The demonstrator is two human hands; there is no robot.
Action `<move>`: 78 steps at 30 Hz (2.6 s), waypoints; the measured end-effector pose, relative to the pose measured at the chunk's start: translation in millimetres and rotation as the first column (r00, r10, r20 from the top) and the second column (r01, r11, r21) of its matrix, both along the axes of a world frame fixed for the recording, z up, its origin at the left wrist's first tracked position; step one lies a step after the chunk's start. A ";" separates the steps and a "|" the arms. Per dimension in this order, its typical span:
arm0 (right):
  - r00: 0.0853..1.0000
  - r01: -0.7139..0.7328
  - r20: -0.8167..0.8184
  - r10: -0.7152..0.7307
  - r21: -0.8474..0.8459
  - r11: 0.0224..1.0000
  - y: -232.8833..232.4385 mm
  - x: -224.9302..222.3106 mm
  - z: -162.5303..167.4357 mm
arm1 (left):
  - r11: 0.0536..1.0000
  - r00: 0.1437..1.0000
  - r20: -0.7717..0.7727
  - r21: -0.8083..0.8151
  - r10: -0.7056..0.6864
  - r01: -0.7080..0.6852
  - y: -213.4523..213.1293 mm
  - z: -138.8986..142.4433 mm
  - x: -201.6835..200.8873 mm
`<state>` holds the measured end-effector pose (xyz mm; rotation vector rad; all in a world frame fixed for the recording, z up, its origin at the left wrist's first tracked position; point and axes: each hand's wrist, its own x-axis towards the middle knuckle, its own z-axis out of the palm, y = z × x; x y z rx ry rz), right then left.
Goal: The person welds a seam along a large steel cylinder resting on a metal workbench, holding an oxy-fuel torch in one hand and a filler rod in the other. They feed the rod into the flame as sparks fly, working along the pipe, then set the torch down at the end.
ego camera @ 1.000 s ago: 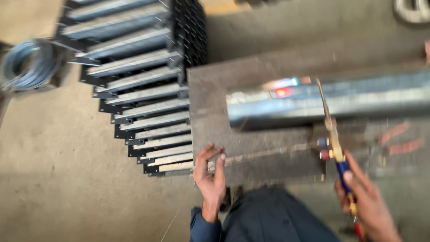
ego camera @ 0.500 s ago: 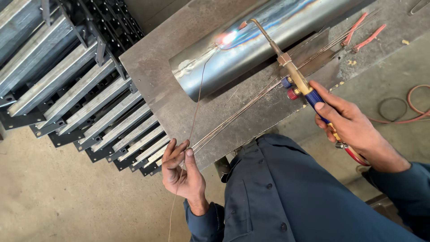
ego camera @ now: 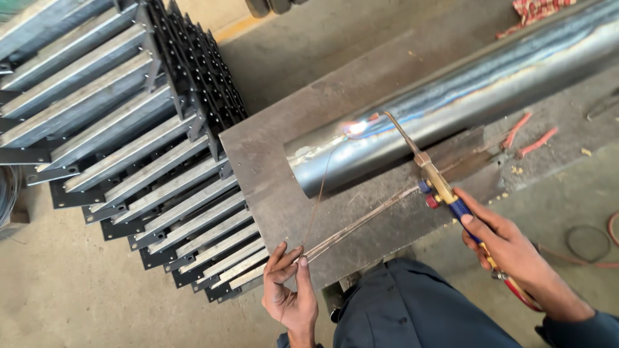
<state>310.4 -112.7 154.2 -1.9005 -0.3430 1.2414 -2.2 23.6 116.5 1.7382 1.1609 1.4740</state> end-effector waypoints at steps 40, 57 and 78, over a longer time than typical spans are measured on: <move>0.998 -0.062 -0.005 0.062 0.030 0.998 -2.4 5.7 -7.6 | 0.998 0.995 -0.076 0.023 0.059 -0.057 -13.3 -3.9 0.0; 0.999 -0.054 0.011 0.053 0.086 0.995 -5.5 0.9 -8.7 | 0.997 0.997 -0.024 0.021 0.072 -0.071 -14.8 -19.3 -6.0; 0.998 -0.063 0.024 0.062 0.037 0.997 -0.4 -1.4 2.4 | 0.998 0.998 -0.027 -0.012 0.053 -0.054 -14.8 -21.5 -0.1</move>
